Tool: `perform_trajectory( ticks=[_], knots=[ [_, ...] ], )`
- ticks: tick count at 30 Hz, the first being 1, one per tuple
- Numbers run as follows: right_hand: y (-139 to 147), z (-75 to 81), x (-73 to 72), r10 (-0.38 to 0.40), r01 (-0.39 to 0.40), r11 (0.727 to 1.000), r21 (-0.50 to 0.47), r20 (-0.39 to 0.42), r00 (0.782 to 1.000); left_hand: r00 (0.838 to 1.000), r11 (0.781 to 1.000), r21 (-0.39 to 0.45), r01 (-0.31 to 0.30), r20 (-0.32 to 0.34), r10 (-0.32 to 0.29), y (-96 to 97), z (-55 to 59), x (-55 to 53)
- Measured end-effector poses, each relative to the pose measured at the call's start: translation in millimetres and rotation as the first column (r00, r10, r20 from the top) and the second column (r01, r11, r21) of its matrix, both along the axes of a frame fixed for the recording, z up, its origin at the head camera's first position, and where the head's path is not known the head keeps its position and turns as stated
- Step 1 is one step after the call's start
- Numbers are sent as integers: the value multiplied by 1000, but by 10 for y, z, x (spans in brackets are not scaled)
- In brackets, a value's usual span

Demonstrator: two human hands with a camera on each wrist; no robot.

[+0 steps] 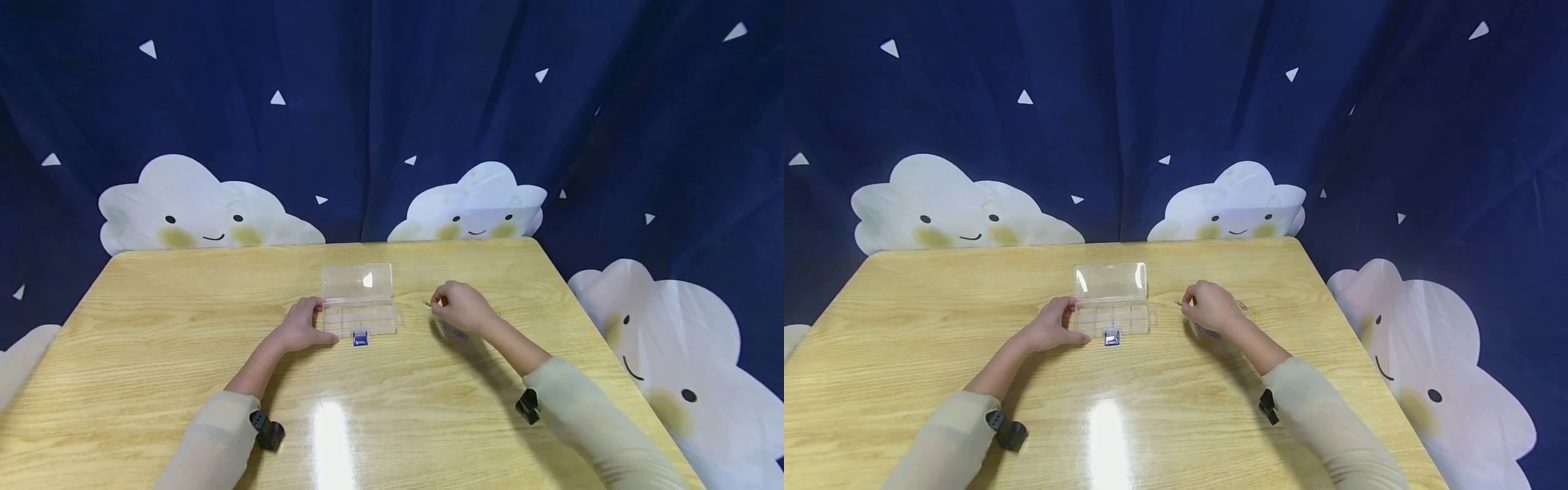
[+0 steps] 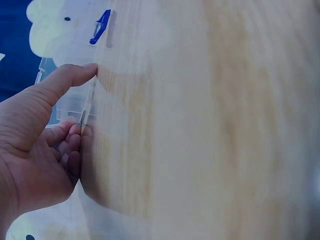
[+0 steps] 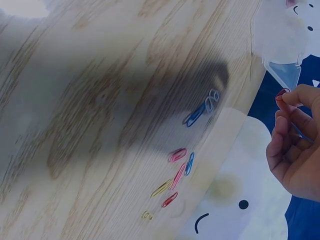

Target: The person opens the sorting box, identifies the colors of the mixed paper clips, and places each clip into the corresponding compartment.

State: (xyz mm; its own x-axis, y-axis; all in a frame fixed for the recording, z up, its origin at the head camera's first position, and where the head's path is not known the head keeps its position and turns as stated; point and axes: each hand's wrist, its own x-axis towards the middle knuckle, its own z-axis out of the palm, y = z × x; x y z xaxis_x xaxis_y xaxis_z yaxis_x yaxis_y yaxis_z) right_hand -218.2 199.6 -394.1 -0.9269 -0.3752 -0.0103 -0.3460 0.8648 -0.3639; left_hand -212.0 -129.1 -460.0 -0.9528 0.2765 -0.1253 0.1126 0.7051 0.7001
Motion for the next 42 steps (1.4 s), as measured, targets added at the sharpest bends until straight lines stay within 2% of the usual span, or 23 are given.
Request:
perform_trajectory(
  ticks=[7,19,27,32,37,42],
  knots=[
    [-119,4,-7,9,-9,1000,18,-13,1000,1000,1000,2,4,4,-4,10,0,2],
    [-322,3,5,74,-71,996,53,-56,996,1000,1000,8,4,-6,-4,18,31,21],
    [-486,-9,15,99,-96,994,41,-58,993,1000,1000,16,20,-11,-20,13,39,33],
    [-574,-37,31,118,-116,993,30,-73,990,998,999,20,34,-52,-33,23,69,64],
    [-660,-55,30,151,-149,988,28,-116,982,1000,999,26,21,-18,-21,14,46,36],
    [-757,-61,2,151,-151,989,13,-97,984,1000,1000,16,22,-18,-22,7,30,25]
  ],
)
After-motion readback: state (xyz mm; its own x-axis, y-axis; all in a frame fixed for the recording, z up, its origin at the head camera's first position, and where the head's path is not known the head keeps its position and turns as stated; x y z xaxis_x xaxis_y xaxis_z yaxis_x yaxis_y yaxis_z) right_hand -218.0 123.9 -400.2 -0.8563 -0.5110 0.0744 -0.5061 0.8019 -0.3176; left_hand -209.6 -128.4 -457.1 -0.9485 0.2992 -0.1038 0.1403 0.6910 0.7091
